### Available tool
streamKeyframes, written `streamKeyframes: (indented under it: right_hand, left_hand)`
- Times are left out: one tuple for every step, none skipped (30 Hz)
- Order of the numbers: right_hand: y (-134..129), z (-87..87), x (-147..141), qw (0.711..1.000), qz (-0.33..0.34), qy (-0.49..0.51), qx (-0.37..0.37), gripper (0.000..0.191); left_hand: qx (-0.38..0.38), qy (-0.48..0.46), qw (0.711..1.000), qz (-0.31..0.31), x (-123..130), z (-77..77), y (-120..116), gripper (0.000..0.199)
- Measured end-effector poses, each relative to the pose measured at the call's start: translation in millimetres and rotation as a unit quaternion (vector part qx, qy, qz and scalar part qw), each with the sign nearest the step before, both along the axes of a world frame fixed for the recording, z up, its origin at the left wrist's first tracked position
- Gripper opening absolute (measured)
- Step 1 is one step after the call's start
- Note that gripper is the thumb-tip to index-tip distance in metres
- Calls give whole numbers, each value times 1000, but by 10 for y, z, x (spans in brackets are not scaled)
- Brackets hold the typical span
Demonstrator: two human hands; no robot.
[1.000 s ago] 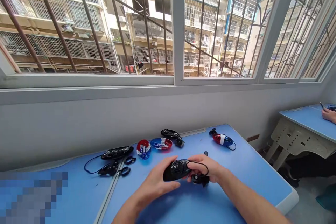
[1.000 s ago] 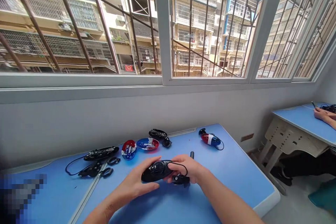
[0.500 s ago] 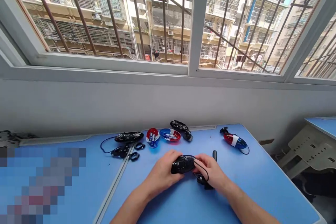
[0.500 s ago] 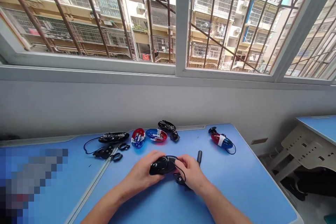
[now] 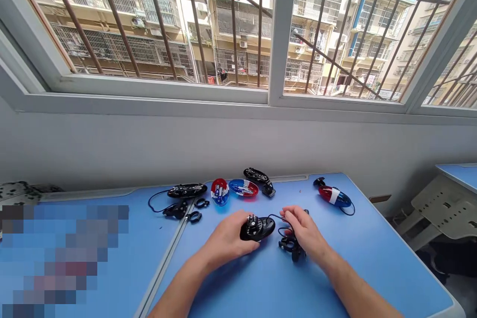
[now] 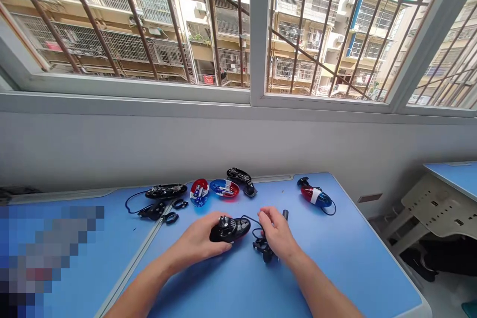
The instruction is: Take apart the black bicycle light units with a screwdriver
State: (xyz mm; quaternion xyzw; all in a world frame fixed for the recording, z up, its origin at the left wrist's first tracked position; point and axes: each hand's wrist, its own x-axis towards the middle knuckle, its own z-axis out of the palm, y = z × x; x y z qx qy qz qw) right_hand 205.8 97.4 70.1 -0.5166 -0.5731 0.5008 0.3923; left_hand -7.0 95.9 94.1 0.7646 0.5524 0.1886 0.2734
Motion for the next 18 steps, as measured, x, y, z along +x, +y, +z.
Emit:
streamKeyframes:
  right_hand:
    - [3, 34, 51, 998, 21, -48, 23, 44]
    - [6, 73, 112, 993, 43, -101, 47, 42]
    - [10, 117, 180, 985, 58, -146, 65, 41]
    - [14, 162, 251, 978, 68, -181, 79, 40]
    - [17, 206, 320, 971, 76, -207, 88, 39]
    - [16, 244, 383, 965, 88, -227, 95, 37]
    - [12, 276, 433, 959, 105, -244, 101, 36]
    - [3, 298, 470, 952, 127, -259, 105, 36]
    - [-10, 311, 489, 943, 153, -274, 107, 37]
    - [-29, 316, 491, 934, 175, -292, 112, 39]
    - [-51, 313, 474, 923, 190, -313, 119, 45]
    - [-77, 305, 442, 911, 197, -337, 129, 51]
    - [-105, 294, 397, 899, 199, -364, 142, 56]
    - [-133, 283, 343, 886, 197, -391, 155, 58]
    - [-161, 272, 284, 873, 195, -414, 166, 56]
    - [-186, 260, 227, 864, 194, -431, 175, 52]
    - [-205, 248, 173, 858, 193, -441, 181, 48]
    - [-217, 231, 127, 855, 189, -444, 189, 45]
  left_hand:
    - [1, 5, 1000, -2, 0, 13, -3, 30]
    - [4, 12, 1000, -2, -1, 21, -4, 29]
    - [7, 18, 1000, -1, -2, 26, -4, 27]
    - [10, 25, 1000, -1, -4, 26, -3, 25]
    - [12, 31, 999, -1, -6, 23, -2, 23]
    - [14, 36, 999, -2, -8, 17, 0, 20]
    - [16, 41, 999, -2, -11, 10, 3, 18]
    - [19, 44, 999, -3, -14, 2, 6, 17]
    - [21, 46, 999, -4, -17, -5, 9, 17]
    - [23, 48, 999, -4, -20, -10, 10, 17]
    - [24, 46, 999, -3, -22, -11, 10, 18]
    - [24, 41, 999, -4, -22, -8, 8, 18]
    - [22, 34, 999, -5, -20, -2, 3, 18]
    - [19, 27, 999, -6, -16, 7, -3, 18]
    - [18, 20, 1000, -7, -10, 16, -11, 18]
    - [17, 13, 1000, -7, -1, 24, -19, 18]
    - [16, 7, 1000, -5, 8, 29, -25, 18]
    - [17, 1, 1000, -1, 18, 30, -29, 18]
